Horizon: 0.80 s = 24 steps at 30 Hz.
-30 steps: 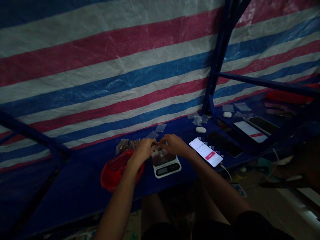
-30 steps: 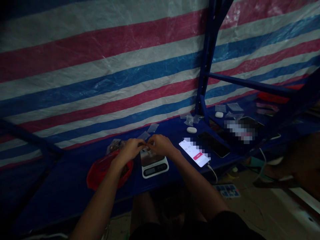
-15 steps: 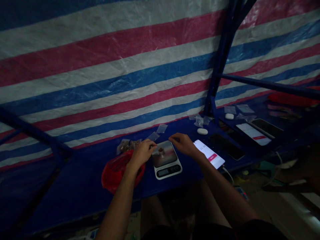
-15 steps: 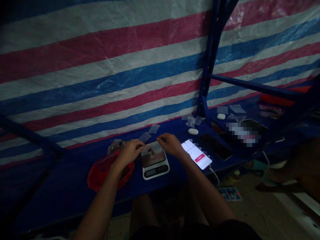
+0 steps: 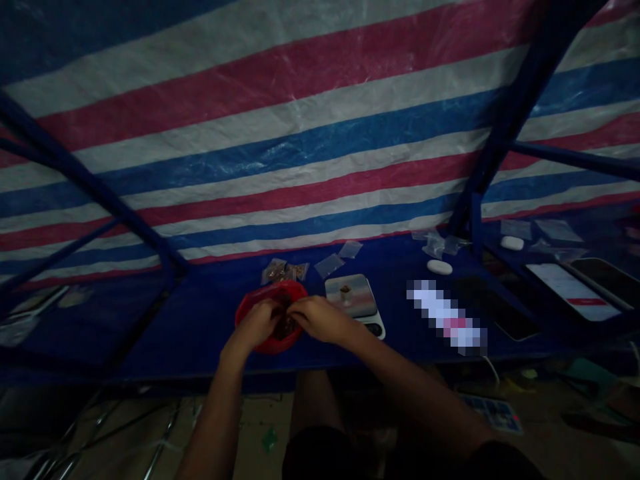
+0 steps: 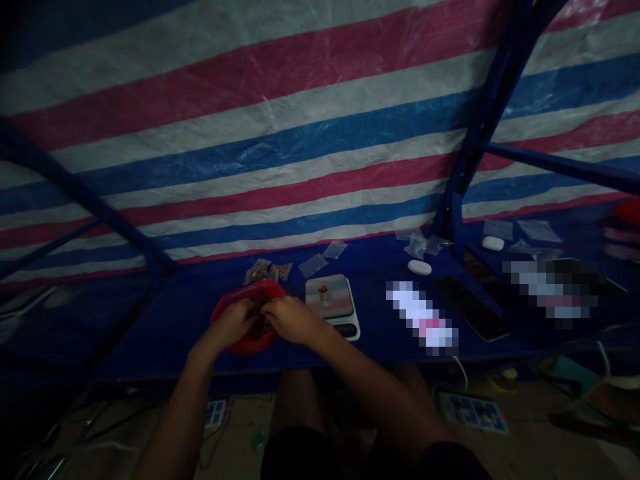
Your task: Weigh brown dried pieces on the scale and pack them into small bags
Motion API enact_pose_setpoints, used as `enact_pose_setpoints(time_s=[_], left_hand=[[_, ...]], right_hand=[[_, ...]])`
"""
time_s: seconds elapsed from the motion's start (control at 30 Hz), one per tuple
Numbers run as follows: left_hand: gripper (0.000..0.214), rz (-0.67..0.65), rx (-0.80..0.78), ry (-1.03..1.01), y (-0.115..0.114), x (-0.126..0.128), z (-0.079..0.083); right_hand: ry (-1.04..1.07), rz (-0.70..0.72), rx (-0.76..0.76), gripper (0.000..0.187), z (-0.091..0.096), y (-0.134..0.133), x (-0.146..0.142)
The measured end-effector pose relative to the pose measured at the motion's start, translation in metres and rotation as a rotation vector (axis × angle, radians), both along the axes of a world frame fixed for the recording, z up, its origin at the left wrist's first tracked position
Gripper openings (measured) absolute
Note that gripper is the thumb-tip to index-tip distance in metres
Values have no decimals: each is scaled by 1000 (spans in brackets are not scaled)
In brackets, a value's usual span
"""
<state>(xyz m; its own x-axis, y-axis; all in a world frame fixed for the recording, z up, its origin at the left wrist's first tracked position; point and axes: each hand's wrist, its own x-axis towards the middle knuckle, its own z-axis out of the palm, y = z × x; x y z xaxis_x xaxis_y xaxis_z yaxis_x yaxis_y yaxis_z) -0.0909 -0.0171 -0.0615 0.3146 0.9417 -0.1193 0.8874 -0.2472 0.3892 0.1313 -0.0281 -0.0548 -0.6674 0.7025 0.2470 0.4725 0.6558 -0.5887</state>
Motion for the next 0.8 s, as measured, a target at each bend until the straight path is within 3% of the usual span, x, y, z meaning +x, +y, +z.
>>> enact_pose_setpoints(time_s=[0.07, 0.23, 0.63, 0.8], left_hand=[[26, 2, -49, -19, -3, -1, -7], [41, 24, -40, -18, -9, 6, -8], [37, 56, -5, 7, -8, 20, -6], [29, 41, 9, 0, -8, 19, -2]], right_hand=[[-286, -41, -46, 30, -2, 3, -30], [-440, -176, -72, 33, -4, 11, -61], [-413, -211, -80, 32, 3, 21, -42], [-309, -193, -68, 22, 18, 28, -7]])
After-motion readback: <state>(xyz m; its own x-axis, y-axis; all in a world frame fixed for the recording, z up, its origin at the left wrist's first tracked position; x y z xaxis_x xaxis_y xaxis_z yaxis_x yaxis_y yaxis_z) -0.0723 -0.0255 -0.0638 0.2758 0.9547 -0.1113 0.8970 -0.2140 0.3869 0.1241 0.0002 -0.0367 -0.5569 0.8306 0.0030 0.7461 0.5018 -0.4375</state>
